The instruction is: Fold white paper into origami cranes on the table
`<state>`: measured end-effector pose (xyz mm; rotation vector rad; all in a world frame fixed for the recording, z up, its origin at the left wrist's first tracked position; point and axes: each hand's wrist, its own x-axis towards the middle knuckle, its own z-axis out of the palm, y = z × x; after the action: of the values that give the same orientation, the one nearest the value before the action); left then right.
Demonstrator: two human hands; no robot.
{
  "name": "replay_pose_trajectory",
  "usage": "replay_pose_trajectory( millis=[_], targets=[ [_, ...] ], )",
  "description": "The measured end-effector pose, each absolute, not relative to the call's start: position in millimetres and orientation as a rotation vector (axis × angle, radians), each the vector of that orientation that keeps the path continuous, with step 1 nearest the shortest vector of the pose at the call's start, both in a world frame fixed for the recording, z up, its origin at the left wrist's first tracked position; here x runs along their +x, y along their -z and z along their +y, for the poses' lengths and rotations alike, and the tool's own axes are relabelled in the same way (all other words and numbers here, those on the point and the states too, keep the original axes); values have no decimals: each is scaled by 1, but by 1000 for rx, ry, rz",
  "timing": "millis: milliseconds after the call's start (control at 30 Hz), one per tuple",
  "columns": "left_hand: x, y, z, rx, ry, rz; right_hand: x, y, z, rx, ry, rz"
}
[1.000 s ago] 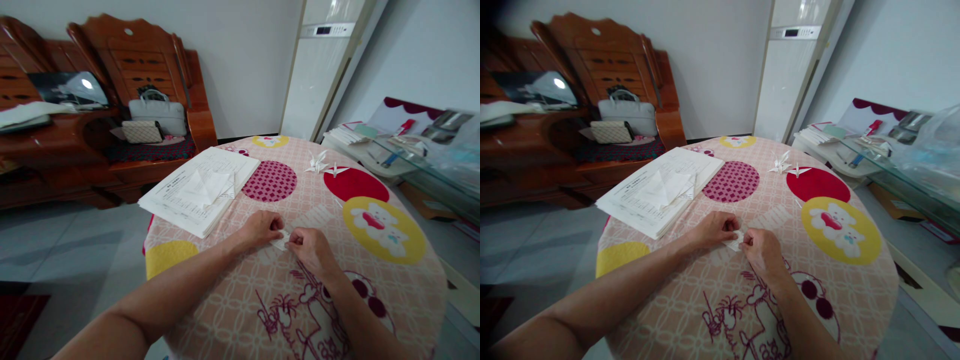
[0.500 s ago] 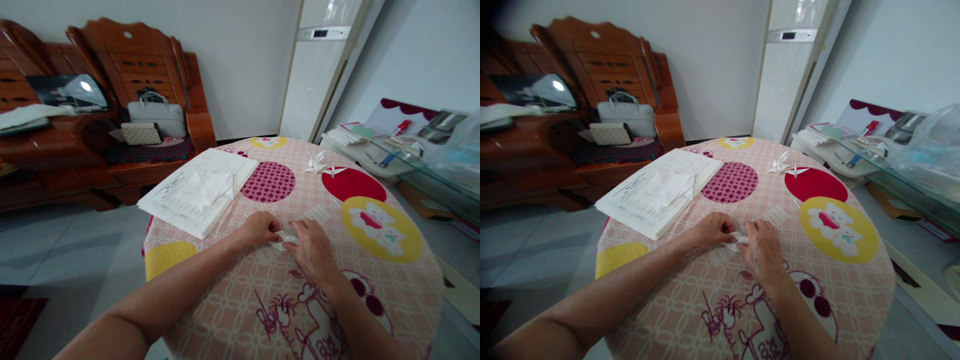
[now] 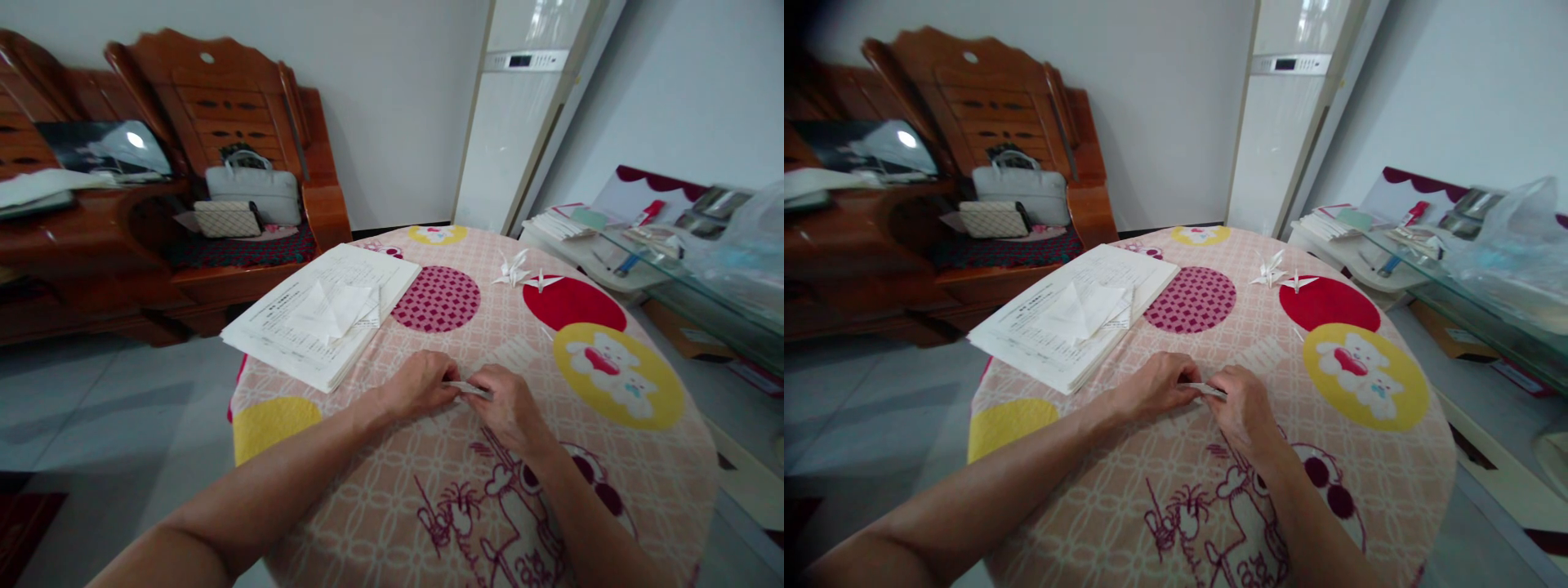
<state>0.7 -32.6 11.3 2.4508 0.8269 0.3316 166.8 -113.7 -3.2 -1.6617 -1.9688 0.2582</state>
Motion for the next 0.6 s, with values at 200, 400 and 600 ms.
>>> replay_pose_trajectory(
  millis=[200,400,600],
  targets=[
    [-3,-7,-26,2856,-618,463,165,2,-112,-1591,140,-2009],
    [-4,7,-33,3087,-549,213,167,5,-116,-1595,-115,-2147],
    [-18,5,-46,3019,-322,311,166,-1,-124,-1587,-275,-2282]
  ],
)
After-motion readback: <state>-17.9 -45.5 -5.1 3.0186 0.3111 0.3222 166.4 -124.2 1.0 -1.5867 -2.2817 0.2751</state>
